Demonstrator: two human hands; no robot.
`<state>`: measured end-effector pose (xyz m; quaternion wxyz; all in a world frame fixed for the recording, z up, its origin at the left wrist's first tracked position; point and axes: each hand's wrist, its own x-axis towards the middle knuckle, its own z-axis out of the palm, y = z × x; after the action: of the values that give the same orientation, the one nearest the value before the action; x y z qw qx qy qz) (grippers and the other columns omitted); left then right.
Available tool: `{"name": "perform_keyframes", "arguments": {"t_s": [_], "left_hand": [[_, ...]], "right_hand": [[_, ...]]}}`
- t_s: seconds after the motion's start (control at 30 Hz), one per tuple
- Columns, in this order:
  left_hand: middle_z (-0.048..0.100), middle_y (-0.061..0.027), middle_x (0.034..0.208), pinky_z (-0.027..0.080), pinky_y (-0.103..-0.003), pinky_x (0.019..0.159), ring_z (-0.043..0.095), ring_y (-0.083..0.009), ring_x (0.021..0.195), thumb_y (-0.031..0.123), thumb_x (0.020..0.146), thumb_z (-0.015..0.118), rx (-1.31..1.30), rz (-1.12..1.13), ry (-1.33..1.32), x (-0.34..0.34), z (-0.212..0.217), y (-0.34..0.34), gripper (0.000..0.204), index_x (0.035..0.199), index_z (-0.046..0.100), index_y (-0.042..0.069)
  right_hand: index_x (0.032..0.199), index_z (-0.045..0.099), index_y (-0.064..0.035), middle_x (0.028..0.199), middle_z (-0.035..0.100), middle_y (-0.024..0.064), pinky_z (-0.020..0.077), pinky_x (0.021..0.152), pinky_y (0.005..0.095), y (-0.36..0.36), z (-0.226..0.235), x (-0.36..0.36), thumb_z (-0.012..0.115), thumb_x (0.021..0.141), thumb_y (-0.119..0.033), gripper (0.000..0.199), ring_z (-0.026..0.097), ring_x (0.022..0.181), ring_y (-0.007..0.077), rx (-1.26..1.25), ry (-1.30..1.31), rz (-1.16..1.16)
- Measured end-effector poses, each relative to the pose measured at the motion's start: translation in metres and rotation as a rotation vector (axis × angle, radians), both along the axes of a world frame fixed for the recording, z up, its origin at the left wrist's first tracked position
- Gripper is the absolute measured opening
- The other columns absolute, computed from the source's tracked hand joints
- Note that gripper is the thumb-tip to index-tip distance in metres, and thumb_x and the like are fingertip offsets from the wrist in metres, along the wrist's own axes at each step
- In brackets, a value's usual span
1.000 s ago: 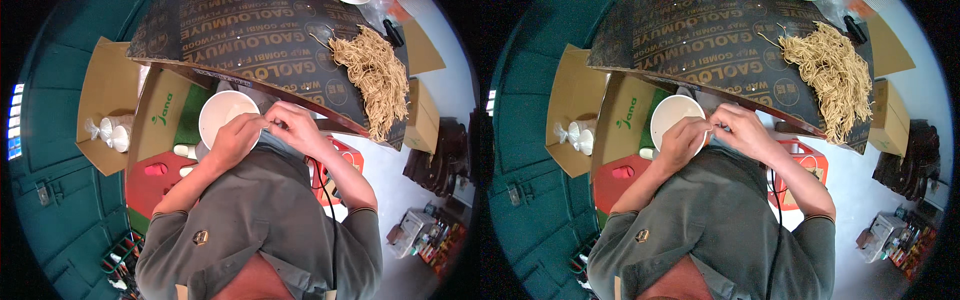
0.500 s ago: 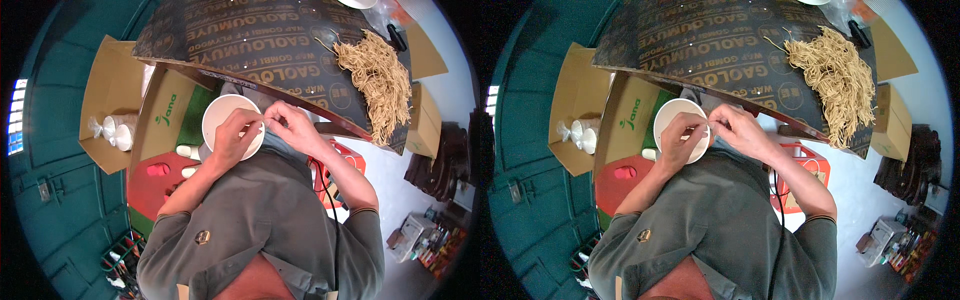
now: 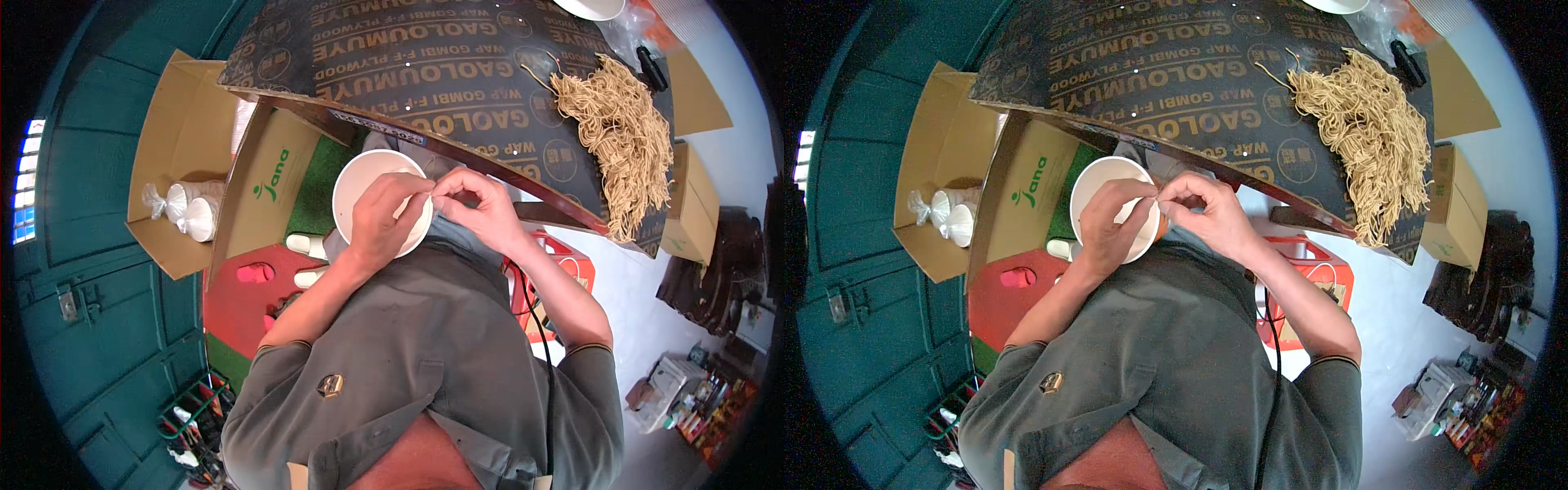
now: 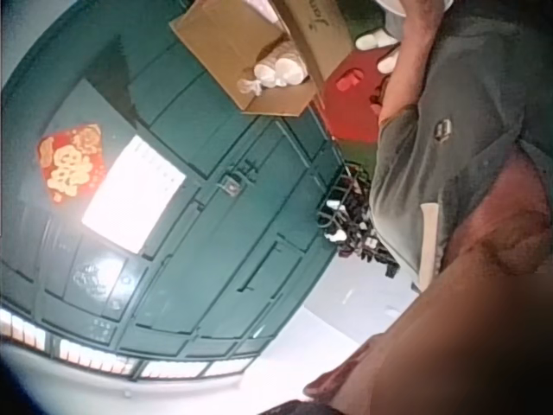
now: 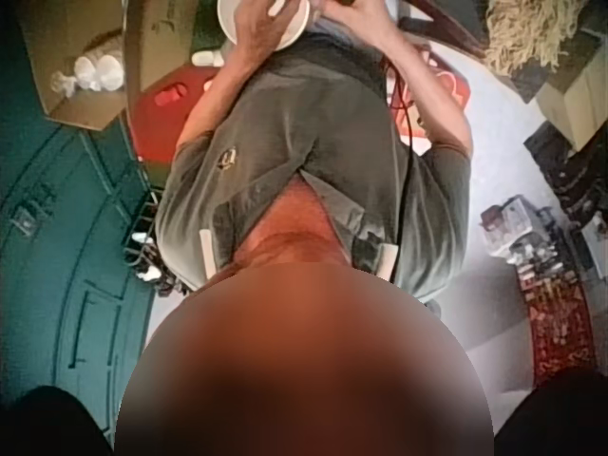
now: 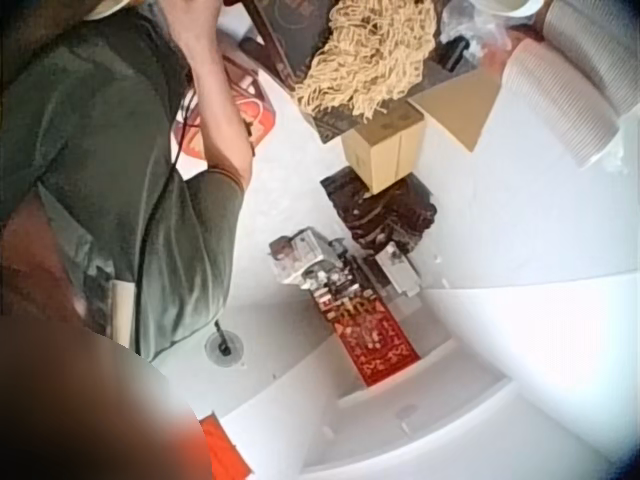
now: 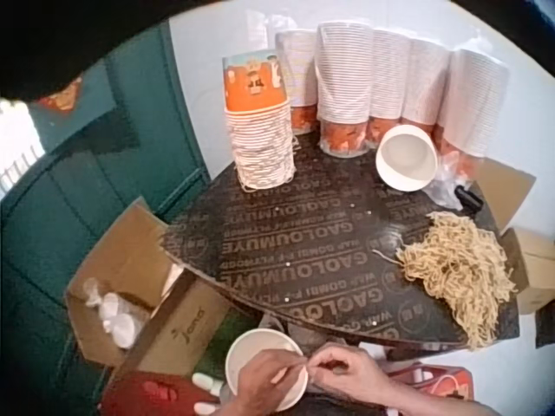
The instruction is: Attaching thin strings to paper cups for packaging.
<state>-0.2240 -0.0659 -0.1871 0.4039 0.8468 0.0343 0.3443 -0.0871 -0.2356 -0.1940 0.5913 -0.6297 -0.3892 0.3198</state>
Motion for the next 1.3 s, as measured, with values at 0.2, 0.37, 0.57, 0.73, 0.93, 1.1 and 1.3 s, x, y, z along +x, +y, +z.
{"name": "perform_keyframes", "arguments": {"t_s": [0.2,0.37,0.57,0.73,0.93,1.1,1.3], "left_hand": [[0.079,-0.0104,0.107,0.061,-0.039,0.086,0.077,-0.0286,0.099,-0.007,0.087,0.083,-0.056,-0.024,0.007,0.001,-0.001,-0.001,0.031,0.115,0.077,0.005],[0.079,-0.0118,0.111,0.061,-0.035,0.087,0.077,-0.0251,0.099,-0.009,0.089,0.082,-0.082,-0.066,0.027,0.003,-0.002,0.002,0.031,0.117,0.076,0.003],[0.073,-0.0104,0.122,0.059,-0.031,0.094,0.073,-0.0167,0.104,-0.006,0.095,0.08,-0.369,-0.175,0.152,-0.003,-0.014,0.001,0.035,0.128,0.07,0.002],[0.07,-0.0088,0.127,0.058,-0.031,0.099,0.07,-0.0142,0.111,-0.001,0.098,0.08,-0.571,-0.194,0.176,-0.005,-0.015,-0.007,0.038,0.134,0.067,0.001],[0.071,-0.0079,0.116,0.056,-0.03,0.093,0.07,-0.0161,0.108,0.001,0.093,0.085,-0.35,-0.116,0.209,-0.007,-0.008,-0.006,0.024,0.116,0.075,0.003],[0.071,-0.0074,0.111,0.055,-0.031,0.093,0.069,-0.0179,0.108,0.002,0.094,0.083,-0.37,-0.113,0.179,-0.008,-0.003,-0.007,0.017,0.109,0.077,0.003],[0.072,-0.0058,0.114,0.054,-0.033,0.099,0.068,-0.0164,0.11,0.006,0.102,0.077,-0.799,-0.19,0.236,-0.011,-0.008,-0.01,0.01,0.111,0.076,0.0]], "right_hand": [[0.121,0.074,-0.0019,0.106,0.076,0.0,0.059,0.086,0.0271,0.001,-0.003,0.0,0.073,0.109,-0.011,0.015,0.071,0.095,0.0068,-0.015,0.427,0.018],[0.119,0.077,-0.003,0.102,0.078,0.001,0.0592,0.084,0.0271,-0.001,-0.003,0.005,0.075,0.109,-0.015,0.016,0.071,0.094,0.007,-0.017,0.483,0.049],[0.115,0.078,-0.0055,0.1,0.077,0.0003,0.0569,0.081,0.0267,-0.004,-0.006,0.01,0.076,0.108,-0.021,0.017,0.071,0.092,0.0075,-0.023,0.575,0.108],[0.111,0.076,-0.0068,0.099,0.076,-0.0002,0.0563,0.082,0.0269,-0.006,-0.005,0.009,0.076,0.108,-0.023,0.017,0.07,0.091,0.0078,-0.039,0.623,0.13],[0.109,0.073,-0.0057,0.099,0.074,-0.0004,0.0576,0.086,0.028,-0.009,-0.007,0.003,0.073,0.11,-0.022,0.017,0.071,0.093,0.0086,-0.019,0.699,0.101],[0.111,0.071,-0.0054,0.101,0.073,-0.0009,0.0596,0.09,0.0298,-0.009,-0.004,0.001,0.071,0.111,-0.022,0.017,0.072,0.095,0.0091,-0.024,0.726,0.092],[0.114,0.067,-0.0052,0.107,0.072,0.001,0.0609,0.094,0.0323,-0.014,-0.012,0.003,0.066,0.115,-0.025,0.019,0.073,0.099,0.0108,-0.041,0.695,0.122]]}}
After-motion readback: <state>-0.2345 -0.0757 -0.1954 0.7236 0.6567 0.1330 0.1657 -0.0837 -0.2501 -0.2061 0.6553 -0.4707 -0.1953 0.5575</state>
